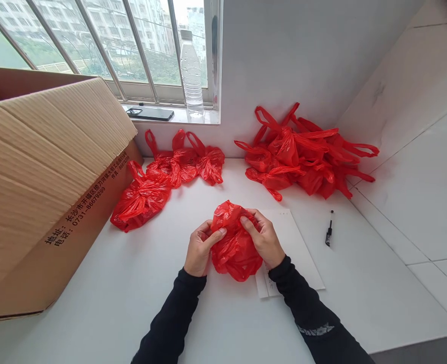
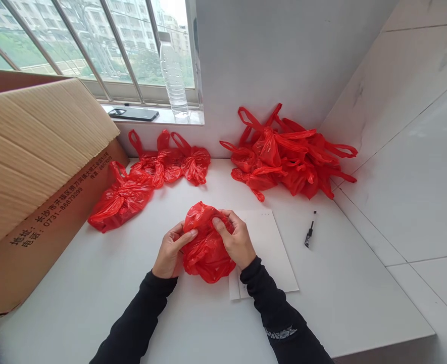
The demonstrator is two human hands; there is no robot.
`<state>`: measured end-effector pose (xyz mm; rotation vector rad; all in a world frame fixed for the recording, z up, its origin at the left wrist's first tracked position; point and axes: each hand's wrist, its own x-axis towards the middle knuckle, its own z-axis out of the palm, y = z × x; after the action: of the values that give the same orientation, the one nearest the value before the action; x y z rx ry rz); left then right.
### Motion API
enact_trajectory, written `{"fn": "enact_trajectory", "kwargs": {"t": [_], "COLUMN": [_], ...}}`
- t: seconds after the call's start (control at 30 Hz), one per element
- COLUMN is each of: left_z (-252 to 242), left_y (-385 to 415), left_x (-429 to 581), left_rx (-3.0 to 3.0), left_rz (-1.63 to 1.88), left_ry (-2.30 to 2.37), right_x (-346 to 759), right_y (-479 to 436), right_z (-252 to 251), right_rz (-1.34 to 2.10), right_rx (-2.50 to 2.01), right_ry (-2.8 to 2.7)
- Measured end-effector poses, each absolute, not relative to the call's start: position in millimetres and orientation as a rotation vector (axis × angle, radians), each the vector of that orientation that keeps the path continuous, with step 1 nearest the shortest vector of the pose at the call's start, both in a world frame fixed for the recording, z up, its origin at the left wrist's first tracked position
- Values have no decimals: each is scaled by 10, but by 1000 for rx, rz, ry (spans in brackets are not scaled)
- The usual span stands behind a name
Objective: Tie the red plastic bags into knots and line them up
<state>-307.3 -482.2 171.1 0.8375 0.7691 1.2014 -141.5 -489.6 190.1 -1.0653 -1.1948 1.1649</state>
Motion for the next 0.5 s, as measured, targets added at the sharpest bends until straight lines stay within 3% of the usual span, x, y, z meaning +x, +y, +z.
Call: {"fn": "enact_trajectory", "kwargs": {"t": [0.5], "left_z": [1646], "left_y": [-4844], "left_x": [-3073], "left_rx": [955], "left_rz": [1177], "left_ry": [816], "right_x": [-1448], "right_y": [-4919], "right_z": [1889], "right_rz": [1168], "right_rx": [-1036], "right_ry": [-1290]}}
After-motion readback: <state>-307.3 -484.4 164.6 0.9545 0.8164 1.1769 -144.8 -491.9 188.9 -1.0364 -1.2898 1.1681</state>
